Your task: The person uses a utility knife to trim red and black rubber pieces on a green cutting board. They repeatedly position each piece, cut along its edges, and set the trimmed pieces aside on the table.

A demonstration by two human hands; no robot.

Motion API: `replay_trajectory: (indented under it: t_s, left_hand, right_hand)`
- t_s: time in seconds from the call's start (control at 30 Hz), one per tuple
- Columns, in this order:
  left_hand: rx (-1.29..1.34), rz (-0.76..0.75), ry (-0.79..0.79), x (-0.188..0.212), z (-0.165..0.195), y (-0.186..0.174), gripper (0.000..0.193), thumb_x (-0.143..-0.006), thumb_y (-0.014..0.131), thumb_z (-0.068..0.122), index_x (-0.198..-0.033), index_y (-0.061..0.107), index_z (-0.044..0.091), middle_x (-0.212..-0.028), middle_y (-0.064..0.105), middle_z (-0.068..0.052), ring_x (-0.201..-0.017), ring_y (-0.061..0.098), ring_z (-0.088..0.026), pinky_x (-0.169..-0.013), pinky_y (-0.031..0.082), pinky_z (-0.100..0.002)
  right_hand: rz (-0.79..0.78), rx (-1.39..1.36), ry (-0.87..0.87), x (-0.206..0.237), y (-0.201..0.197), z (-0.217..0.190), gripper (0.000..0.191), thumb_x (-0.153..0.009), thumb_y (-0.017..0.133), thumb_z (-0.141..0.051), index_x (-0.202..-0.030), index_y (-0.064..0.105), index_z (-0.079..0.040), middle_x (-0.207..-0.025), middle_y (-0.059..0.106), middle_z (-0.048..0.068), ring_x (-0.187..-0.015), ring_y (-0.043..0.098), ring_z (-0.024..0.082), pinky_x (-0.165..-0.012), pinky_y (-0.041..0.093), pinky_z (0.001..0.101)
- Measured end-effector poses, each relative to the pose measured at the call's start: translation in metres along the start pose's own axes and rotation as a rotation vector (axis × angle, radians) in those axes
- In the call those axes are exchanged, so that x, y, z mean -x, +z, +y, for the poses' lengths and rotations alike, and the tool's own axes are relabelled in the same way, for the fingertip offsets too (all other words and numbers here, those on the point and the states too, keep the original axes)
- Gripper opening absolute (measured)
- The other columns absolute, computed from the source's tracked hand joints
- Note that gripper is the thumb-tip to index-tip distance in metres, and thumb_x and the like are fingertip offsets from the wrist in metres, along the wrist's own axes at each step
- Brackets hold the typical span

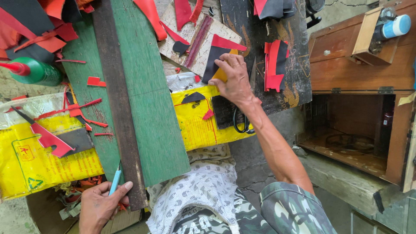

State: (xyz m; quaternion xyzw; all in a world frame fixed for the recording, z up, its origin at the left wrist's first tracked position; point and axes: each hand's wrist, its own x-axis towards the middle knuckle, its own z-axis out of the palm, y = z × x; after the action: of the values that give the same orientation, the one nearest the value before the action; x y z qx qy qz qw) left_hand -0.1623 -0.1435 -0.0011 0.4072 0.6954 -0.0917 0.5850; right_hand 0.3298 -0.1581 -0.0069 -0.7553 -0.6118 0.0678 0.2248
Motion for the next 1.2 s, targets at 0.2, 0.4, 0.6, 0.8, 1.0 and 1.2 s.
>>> replay_trajectory:
  t_s: [0.2, 0.4, 0.6, 0.8, 1.0, 1.2]
  left_hand:
    - [0.053, -0.006, -0.036, -0.009, -0.007, 0.002, 0.033, -0.078, 0.088, 0.022, -0.082, 0.075, -0.008, -0.060, 0.071, -0.015, -0.038, 0.051, -0.014, -0.037, 0.033, -0.031]
    - [0.076, -0.021, 0.036, -0.009, -0.005, 0.002, 0.036, -0.077, 0.089, 0.023, -0.085, 0.074, -0.008, -0.060, 0.072, -0.012, -0.044, 0.058, -0.010, -0.041, 0.044, -0.026]
    - [-0.069, 0.052, 0.082, 0.004, 0.001, 0.003, 0.034, -0.081, 0.087, 0.028, -0.087, 0.076, -0.003, -0.059, 0.072, -0.010, -0.045, 0.050, -0.008, -0.043, 0.036, -0.027]
    - [0.041, 0.018, 0.187, 0.016, -0.005, 0.002, 0.032, -0.079, 0.085, 0.027, -0.089, 0.071, 0.000, -0.054, 0.051, -0.002, -0.045, 0.037, -0.009, -0.042, 0.025, -0.030]
    - [0.257, -0.060, 0.258, 0.024, -0.020, -0.004, 0.021, -0.083, 0.080, 0.024, -0.087, 0.075, 0.004, -0.055, 0.049, 0.000, -0.044, 0.039, -0.009, -0.039, 0.028, -0.030]
    - [0.396, -0.098, 0.418, 0.034, -0.024, 0.005, 0.024, -0.095, 0.074, 0.025, -0.087, 0.066, 0.003, -0.064, 0.049, 0.006, -0.051, 0.040, -0.006, -0.043, 0.031, -0.026]
  right_hand:
    - [0.077, -0.038, 0.029, 0.005, 0.002, 0.005, 0.053, -0.081, 0.089, -0.021, -0.125, 0.067, -0.001, -0.129, 0.061, 0.014, -0.124, 0.055, 0.032, -0.108, 0.044, 0.0446]
    - [0.313, -0.059, 0.322, -0.011, -0.010, 0.030, 0.052, -0.081, 0.086, -0.013, -0.127, 0.064, -0.002, -0.115, 0.058, 0.015, -0.105, 0.059, 0.030, -0.090, 0.049, 0.0415]
    - [0.321, -0.064, 0.336, -0.019, -0.003, 0.038, 0.042, -0.075, 0.088, -0.007, -0.107, 0.063, 0.000, -0.100, 0.061, 0.017, -0.089, 0.063, 0.028, -0.078, 0.053, 0.0378]
    - [0.310, -0.924, 0.335, -0.026, -0.011, 0.026, 0.036, -0.094, 0.079, 0.003, -0.120, 0.054, 0.000, -0.099, 0.070, 0.007, -0.087, 0.068, 0.015, -0.075, 0.057, 0.0274]
    - [-0.061, -1.196, 0.375, -0.029, 0.031, -0.043, 0.045, -0.093, 0.073, 0.004, -0.131, 0.049, 0.000, -0.096, 0.071, 0.010, -0.083, 0.071, 0.016, -0.071, 0.059, 0.0266]
    - [-0.188, -1.110, 0.263, -0.049, 0.089, -0.101, 0.050, -0.097, 0.070, 0.005, -0.140, 0.045, 0.001, -0.096, 0.065, 0.008, -0.082, 0.065, 0.011, -0.073, 0.059, 0.0258]
